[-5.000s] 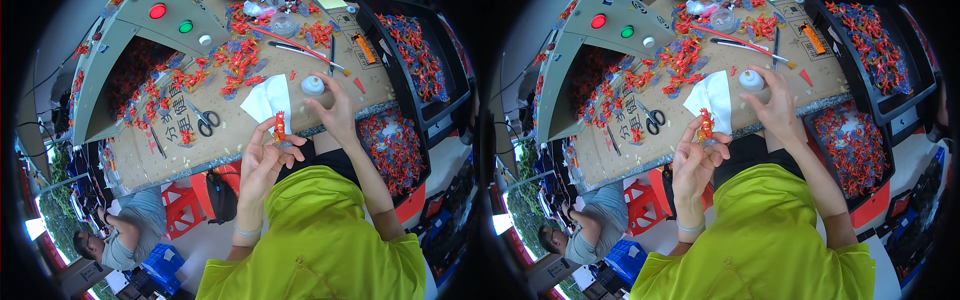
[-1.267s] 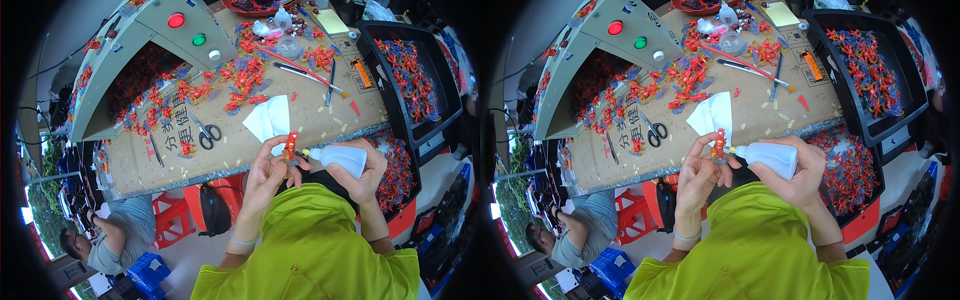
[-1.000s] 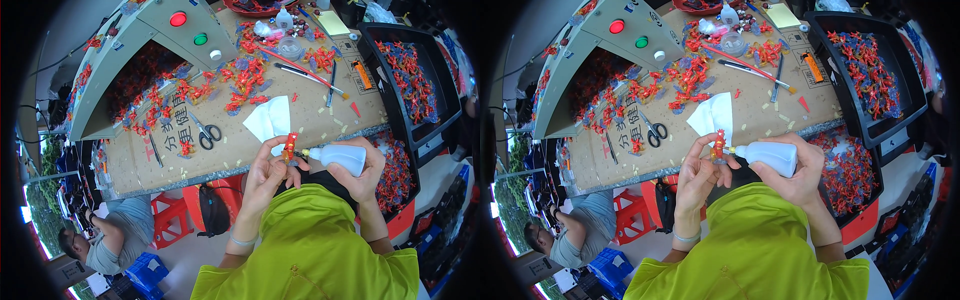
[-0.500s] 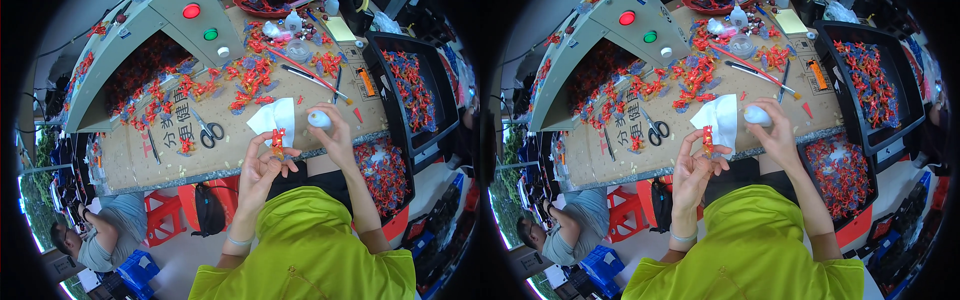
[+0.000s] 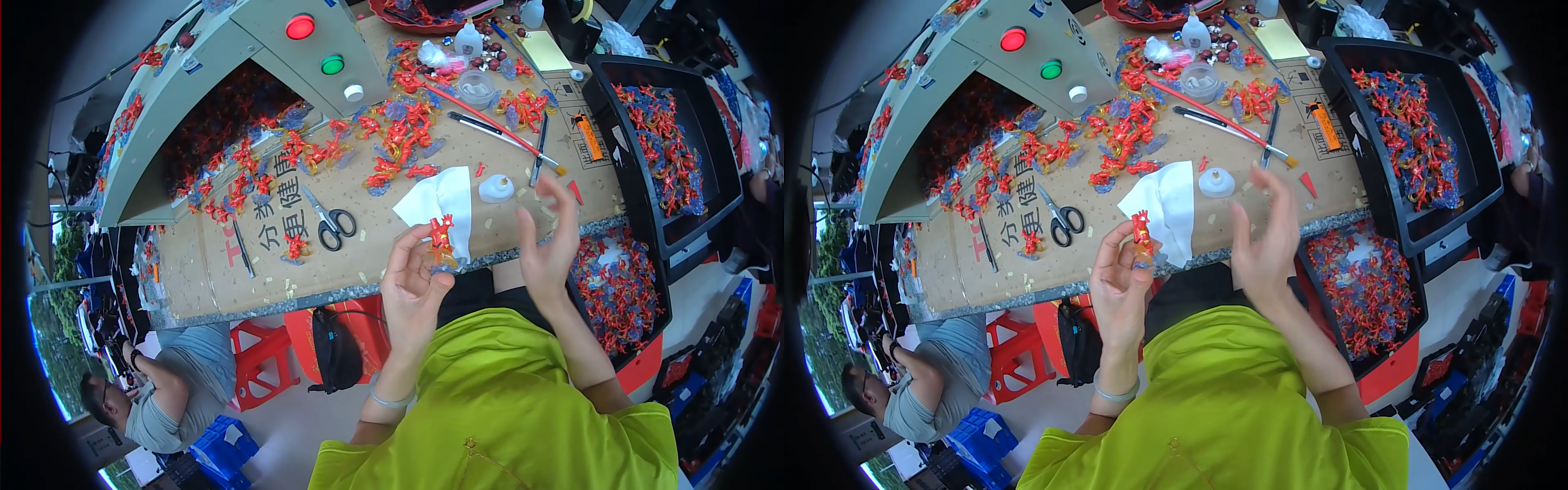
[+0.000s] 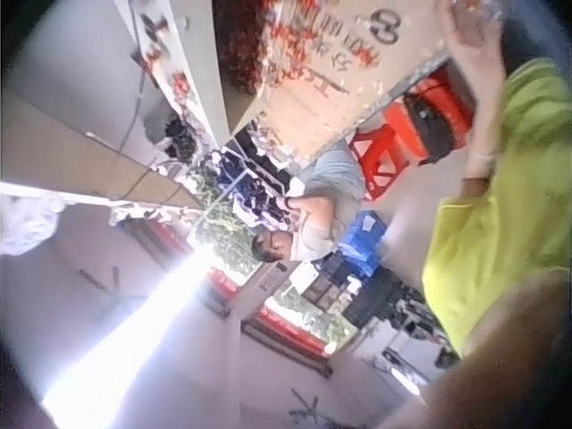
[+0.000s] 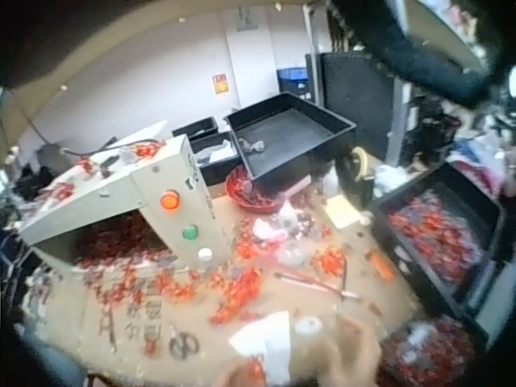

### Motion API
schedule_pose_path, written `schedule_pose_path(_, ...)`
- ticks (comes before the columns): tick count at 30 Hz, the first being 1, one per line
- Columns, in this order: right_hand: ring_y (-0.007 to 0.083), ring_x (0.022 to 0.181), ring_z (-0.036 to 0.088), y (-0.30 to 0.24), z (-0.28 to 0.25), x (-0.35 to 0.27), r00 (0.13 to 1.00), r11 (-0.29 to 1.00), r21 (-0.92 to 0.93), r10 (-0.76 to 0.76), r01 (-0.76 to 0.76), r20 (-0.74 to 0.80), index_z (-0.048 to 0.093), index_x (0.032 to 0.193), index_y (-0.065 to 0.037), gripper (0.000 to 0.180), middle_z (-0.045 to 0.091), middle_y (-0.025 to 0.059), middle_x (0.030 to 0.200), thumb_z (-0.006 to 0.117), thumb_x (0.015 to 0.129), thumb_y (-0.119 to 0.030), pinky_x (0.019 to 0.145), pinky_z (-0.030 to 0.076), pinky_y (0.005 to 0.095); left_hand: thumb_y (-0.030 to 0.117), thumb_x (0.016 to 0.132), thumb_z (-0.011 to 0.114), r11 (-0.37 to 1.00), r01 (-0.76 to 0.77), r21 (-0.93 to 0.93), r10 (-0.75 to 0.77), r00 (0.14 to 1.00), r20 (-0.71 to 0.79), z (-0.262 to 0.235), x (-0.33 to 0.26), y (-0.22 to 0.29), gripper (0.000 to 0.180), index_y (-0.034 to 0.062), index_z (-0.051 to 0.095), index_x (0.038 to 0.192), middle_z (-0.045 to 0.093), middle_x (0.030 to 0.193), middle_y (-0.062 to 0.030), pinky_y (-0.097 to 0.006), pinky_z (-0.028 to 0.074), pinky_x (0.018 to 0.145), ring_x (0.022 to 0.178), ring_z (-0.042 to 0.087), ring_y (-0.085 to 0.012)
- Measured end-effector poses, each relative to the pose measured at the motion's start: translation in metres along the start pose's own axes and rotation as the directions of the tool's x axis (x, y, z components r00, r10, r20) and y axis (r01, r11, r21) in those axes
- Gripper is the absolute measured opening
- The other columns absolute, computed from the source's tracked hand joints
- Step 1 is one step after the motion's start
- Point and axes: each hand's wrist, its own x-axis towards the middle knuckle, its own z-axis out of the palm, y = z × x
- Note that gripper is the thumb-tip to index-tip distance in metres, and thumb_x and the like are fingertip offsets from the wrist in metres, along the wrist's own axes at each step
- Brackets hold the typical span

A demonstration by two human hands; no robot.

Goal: The person assembles small plastic figurines by hand, applying glue from a bottle and paint with a brush to individual plastic parts.

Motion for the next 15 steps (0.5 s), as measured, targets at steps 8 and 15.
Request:
schedule_pose_path(8,0.0123,0.095,0.059,-0.045,-0.026,-0.023,0.747,0.364,0.653,0.374,-0.664,0.550,0.050,0.119,0.006,0.035,0.061,0.0134,0.104,0.060,0.089,-0.007,0.084,0.048,0.0241,0.012,0.066,0.082,0.808,-0.356,0.470,0.432,0.900,-0.059,0.044,0.001,-0.022,0.061,0.0022,0.050,0.117,0.043,0.118,-0.0110,-0.031,0.043,0.085,0.106,0.047,-0.0221)
schedule_pose_path(15,0.0131,0.092,0.061,-0.034,-0.029,-0.017,0.726,0.379,0.620,0.335,-0.687,0.601,0.052,0.117,0.005,0.035,0.062,0.0138,0.104,0.063,0.087,-0.008,0.083,0.048,0.0246,0.007,0.065,0.080,0.713,-0.372,0.595,0.503,0.862,-0.064,0.049,-0.003,-0.028,0.057,0.0020,0.051,0.114,0.046,0.116,-0.0139,-0.034,0.042,0.086,0.105,0.049,-0.0263)
